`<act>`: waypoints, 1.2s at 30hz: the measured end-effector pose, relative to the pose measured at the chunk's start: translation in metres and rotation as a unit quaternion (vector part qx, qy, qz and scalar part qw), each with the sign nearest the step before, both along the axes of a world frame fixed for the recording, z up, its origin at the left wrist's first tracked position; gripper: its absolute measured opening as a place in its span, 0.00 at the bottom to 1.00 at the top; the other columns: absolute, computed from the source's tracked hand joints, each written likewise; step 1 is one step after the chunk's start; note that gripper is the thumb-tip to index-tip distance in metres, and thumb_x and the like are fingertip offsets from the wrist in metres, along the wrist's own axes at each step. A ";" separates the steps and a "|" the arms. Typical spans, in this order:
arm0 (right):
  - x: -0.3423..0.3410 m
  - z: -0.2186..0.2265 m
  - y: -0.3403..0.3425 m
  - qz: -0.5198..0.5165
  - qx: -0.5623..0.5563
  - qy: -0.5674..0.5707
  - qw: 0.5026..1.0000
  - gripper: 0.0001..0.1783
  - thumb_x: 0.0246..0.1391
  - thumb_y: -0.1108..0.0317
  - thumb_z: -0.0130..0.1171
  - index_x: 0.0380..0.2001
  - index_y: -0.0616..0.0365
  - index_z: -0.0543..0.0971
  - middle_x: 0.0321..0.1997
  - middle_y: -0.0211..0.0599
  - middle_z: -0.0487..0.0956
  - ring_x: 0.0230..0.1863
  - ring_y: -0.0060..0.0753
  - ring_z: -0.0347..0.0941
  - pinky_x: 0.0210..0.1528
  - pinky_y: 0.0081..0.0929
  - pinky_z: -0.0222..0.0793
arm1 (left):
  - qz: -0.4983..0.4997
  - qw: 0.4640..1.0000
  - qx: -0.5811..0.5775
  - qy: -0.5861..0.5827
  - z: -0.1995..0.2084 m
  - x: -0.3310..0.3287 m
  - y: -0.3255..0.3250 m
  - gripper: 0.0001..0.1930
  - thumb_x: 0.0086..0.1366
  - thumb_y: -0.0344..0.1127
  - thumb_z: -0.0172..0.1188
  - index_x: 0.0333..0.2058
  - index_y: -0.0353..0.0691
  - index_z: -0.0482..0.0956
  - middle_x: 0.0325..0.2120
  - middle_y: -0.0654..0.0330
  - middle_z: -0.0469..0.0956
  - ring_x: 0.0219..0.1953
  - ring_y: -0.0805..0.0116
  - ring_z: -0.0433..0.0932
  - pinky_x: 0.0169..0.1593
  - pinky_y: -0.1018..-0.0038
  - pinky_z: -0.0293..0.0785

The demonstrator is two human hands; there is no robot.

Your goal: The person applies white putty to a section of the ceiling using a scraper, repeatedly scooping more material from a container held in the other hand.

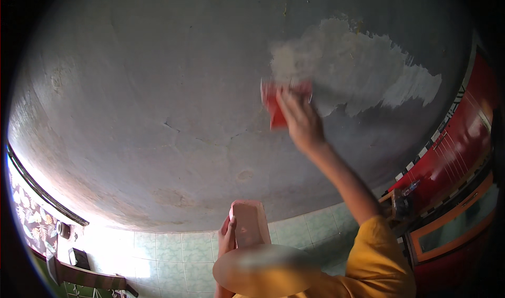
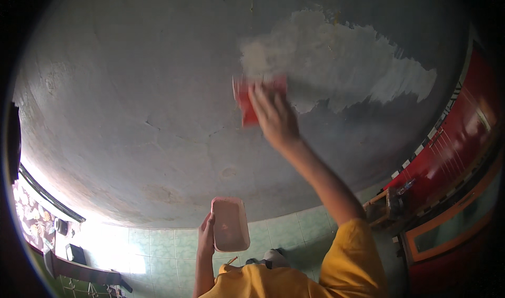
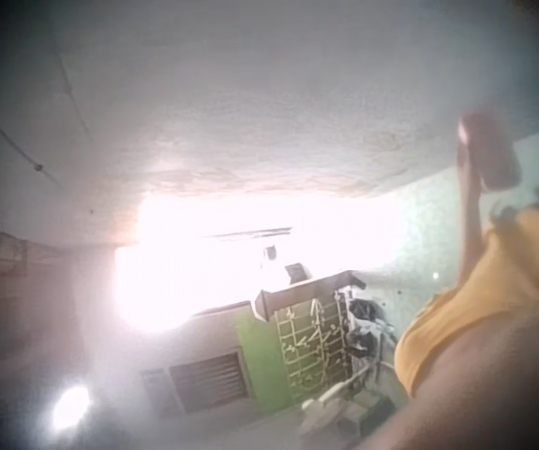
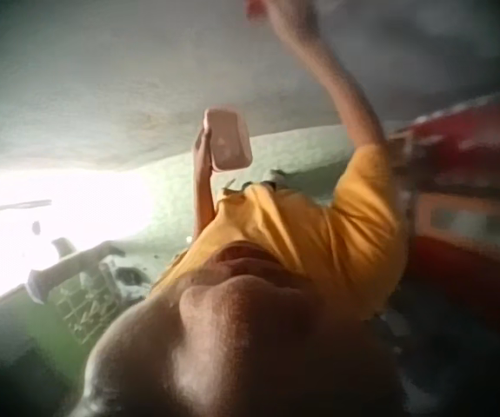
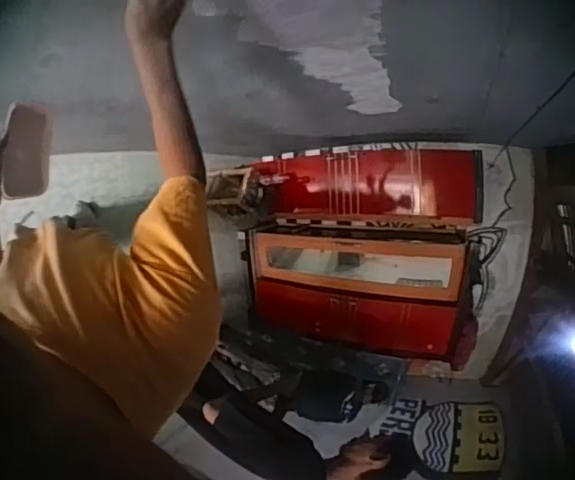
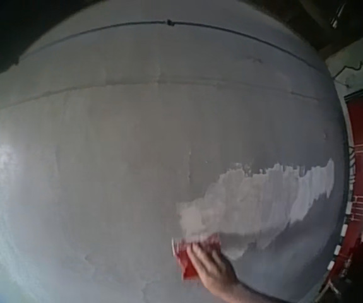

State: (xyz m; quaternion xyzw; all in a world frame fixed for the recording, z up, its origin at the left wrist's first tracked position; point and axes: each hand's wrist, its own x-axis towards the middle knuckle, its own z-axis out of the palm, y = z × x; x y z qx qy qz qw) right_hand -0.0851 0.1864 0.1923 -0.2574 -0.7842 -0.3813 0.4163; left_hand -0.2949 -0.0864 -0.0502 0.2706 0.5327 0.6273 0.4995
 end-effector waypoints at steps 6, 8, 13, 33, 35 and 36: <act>0.016 0.007 -0.029 0.113 -0.121 -0.008 0.986 0.24 0.57 0.77 0.62 0.59 0.59 0.81 0.58 0.36 0.80 0.57 0.41 0.78 0.58 0.38 0.79 | 0.008 0.999 -0.010 -0.030 0.005 -0.004 -0.009 0.29 0.77 0.51 0.58 0.65 0.32 0.75 0.52 0.59 0.81 0.52 0.73 0.76 0.57 0.74 0.73; 0.012 0.097 -0.037 0.074 -0.063 0.061 0.993 0.26 0.57 0.77 0.63 0.61 0.58 0.79 0.59 0.37 0.80 0.57 0.43 0.78 0.56 0.39 0.79 | 0.019 0.999 -0.025 -0.020 0.008 -0.004 -0.007 0.30 0.77 0.51 0.58 0.65 0.32 0.75 0.52 0.59 0.81 0.52 0.73 0.76 0.57 0.74 0.73; 0.009 0.094 0.001 -0.065 0.050 0.012 0.997 0.32 0.58 0.75 0.60 0.68 0.62 0.73 0.67 0.46 0.75 0.61 0.51 0.75 0.60 0.43 0.78 | 0.000 1.000 0.001 -0.012 0.013 0.002 0.006 0.30 0.77 0.52 0.59 0.66 0.32 0.75 0.53 0.58 0.81 0.53 0.72 0.76 0.58 0.73 0.73; 0.029 -0.047 -0.036 0.023 -0.152 -0.059 0.986 0.23 0.57 0.80 0.59 0.57 0.64 0.82 0.60 0.49 0.82 0.61 0.49 0.79 0.62 0.42 0.79 | -0.005 0.999 0.003 -0.035 0.008 0.005 0.013 0.30 0.78 0.50 0.58 0.65 0.30 0.74 0.53 0.60 0.81 0.53 0.73 0.76 0.58 0.73 0.72; 0.030 -0.012 -0.034 0.042 -0.166 -0.034 0.985 0.23 0.59 0.79 0.58 0.58 0.64 0.81 0.61 0.47 0.82 0.62 0.49 0.78 0.61 0.42 0.79 | -0.009 0.999 0.001 -0.033 0.007 0.001 0.014 0.29 0.78 0.50 0.58 0.65 0.30 0.75 0.52 0.60 0.81 0.53 0.73 0.76 0.58 0.73 0.73; 0.021 0.032 -0.038 0.070 -0.169 0.001 0.983 0.23 0.61 0.77 0.58 0.60 0.64 0.79 0.61 0.46 0.82 0.63 0.49 0.77 0.62 0.42 0.78 | -0.007 0.999 0.005 -0.038 0.002 -0.004 0.013 0.29 0.78 0.50 0.58 0.64 0.31 0.75 0.52 0.60 0.81 0.52 0.73 0.76 0.57 0.74 0.73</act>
